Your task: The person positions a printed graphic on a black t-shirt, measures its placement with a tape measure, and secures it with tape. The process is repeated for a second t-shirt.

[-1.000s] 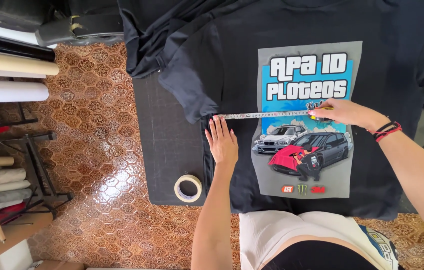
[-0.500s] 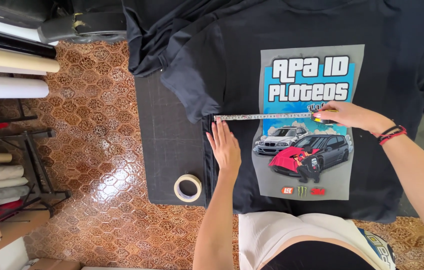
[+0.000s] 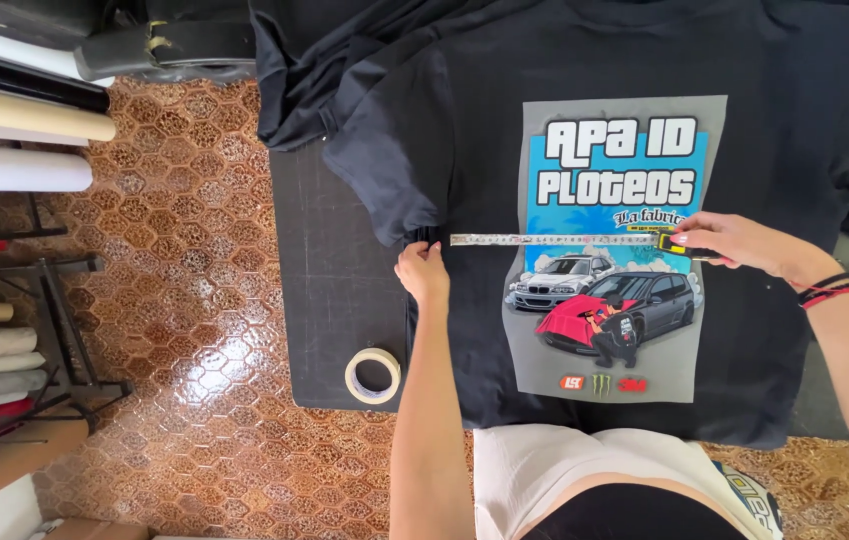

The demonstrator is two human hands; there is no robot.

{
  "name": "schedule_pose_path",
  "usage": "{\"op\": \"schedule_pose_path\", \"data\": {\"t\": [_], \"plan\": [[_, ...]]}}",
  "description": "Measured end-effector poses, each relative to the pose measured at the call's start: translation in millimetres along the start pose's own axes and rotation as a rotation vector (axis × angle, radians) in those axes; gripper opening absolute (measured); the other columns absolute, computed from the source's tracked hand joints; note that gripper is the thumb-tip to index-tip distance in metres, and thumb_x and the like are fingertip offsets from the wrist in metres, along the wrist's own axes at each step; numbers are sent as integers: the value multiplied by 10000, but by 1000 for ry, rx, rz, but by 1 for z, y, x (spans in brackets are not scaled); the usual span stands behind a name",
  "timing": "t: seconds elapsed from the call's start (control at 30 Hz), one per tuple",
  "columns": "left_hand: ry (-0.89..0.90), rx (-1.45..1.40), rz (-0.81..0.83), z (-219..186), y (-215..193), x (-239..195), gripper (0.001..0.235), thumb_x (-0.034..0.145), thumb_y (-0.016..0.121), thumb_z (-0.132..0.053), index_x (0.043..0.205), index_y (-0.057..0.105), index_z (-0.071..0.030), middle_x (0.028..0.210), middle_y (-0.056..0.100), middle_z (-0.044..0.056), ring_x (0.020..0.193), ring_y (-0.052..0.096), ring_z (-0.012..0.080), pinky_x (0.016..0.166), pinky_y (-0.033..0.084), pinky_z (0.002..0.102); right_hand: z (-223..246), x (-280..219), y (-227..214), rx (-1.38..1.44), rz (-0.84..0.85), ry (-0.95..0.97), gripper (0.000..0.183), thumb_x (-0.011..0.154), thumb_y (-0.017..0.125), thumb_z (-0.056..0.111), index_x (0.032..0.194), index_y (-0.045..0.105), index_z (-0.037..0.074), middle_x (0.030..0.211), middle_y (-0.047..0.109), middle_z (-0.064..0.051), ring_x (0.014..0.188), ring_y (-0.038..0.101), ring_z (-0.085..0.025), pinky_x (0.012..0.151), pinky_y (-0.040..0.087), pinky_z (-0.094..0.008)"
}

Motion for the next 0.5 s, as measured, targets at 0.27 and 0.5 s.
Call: {"op": "schedule_pose_path", "data": {"t": [0.27,0.5], "plan": [[-131,-286,207,-20,-36,-2,187,827,856,-152,976,756,-100,858,786,13,824,747,139,840,578,279,34,-7,14,-34,28,-58,444,993,563,459,1276,685,139,1076,597,-71,1006,514,-200,940,386,-374],[-245,-541,313,-12,-27,5,344,837,773,51,1158,676,-28,1032,796,130,907,744,165,769,587,265,42,9,24,-30,57,-64,479,970,581,483,1284,682,135,1221,634,-49,1135,559,-179,1052,410,-358]]}}
Point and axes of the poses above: each hand's wrist, its own x-axis towards the middle knuckle, its own y-axis out of the palm, z = x × y, the point moved 7 cm from there along x, towards the middle knuckle
